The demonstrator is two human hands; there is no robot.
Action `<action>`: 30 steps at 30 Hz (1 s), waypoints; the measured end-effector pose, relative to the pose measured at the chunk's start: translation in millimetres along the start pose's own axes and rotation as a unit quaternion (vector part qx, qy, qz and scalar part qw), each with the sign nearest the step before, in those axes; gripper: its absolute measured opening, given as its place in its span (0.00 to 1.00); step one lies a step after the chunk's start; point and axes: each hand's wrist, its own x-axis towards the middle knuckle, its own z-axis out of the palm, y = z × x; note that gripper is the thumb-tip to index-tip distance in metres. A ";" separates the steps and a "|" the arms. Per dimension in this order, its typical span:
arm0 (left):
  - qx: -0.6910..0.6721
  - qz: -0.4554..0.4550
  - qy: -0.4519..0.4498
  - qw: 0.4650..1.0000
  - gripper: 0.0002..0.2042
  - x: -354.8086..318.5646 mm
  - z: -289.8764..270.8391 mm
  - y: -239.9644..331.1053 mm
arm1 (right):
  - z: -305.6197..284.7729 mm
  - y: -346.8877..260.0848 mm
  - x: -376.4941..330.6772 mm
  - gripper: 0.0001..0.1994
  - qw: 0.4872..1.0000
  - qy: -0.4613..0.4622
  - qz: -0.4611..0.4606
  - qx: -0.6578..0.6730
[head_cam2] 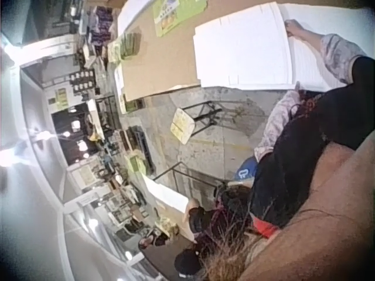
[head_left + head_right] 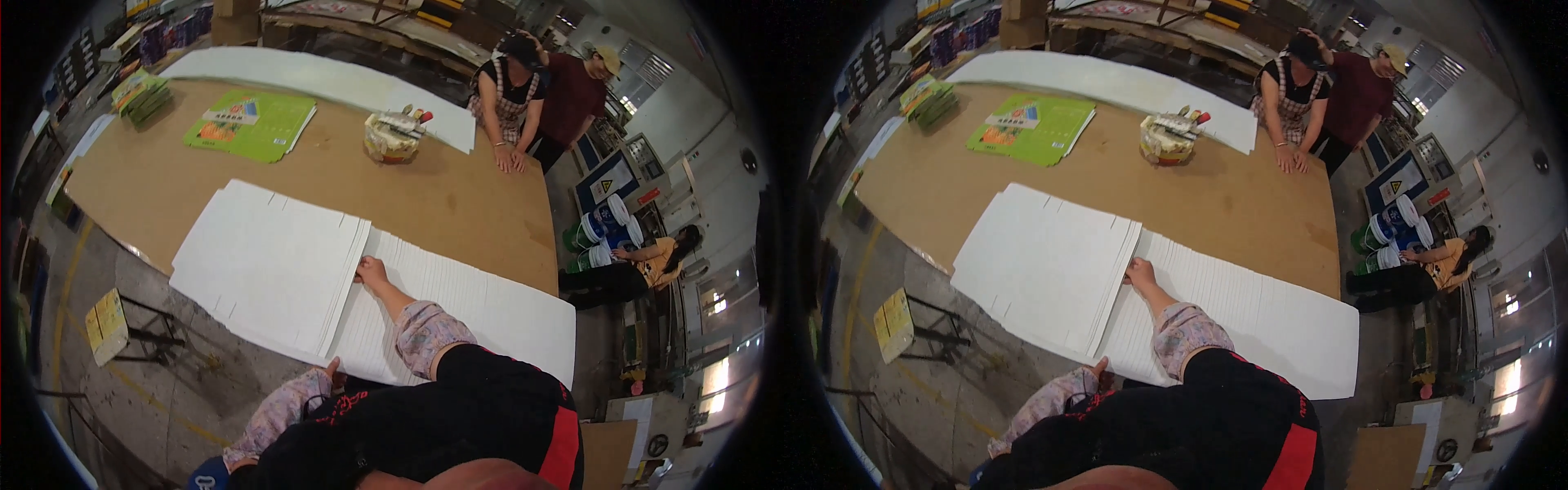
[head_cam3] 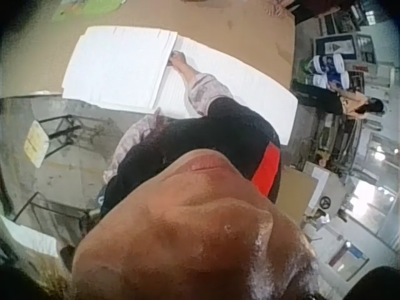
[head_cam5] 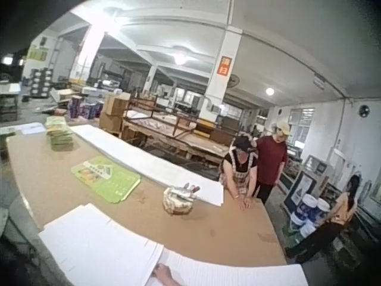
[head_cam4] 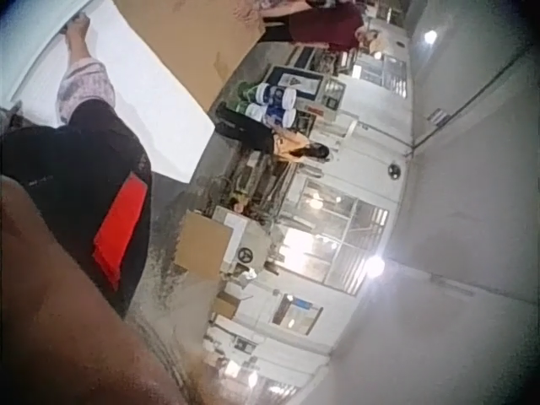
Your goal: The worker is flipping through a stack of large paper sheets, likely for counting or quality inspection.
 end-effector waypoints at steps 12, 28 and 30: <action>-0.106 -0.195 0.108 0.969 0.28 -110.1 -2.6 -181.0 | 1.0 -23.8 3.2 0.07 0.999 0.010 -0.003 -0.048; -0.114 -0.136 0.138 0.974 0.24 -104.5 19.4 -135.0 | 3.8 -15.7 -7.3 0.04 0.999 0.025 -0.004 -0.048; -0.137 -0.116 0.173 0.968 0.23 -101.5 18.4 -144.8 | 12.8 -20.2 -10.7 0.04 0.997 0.020 0.001 -0.078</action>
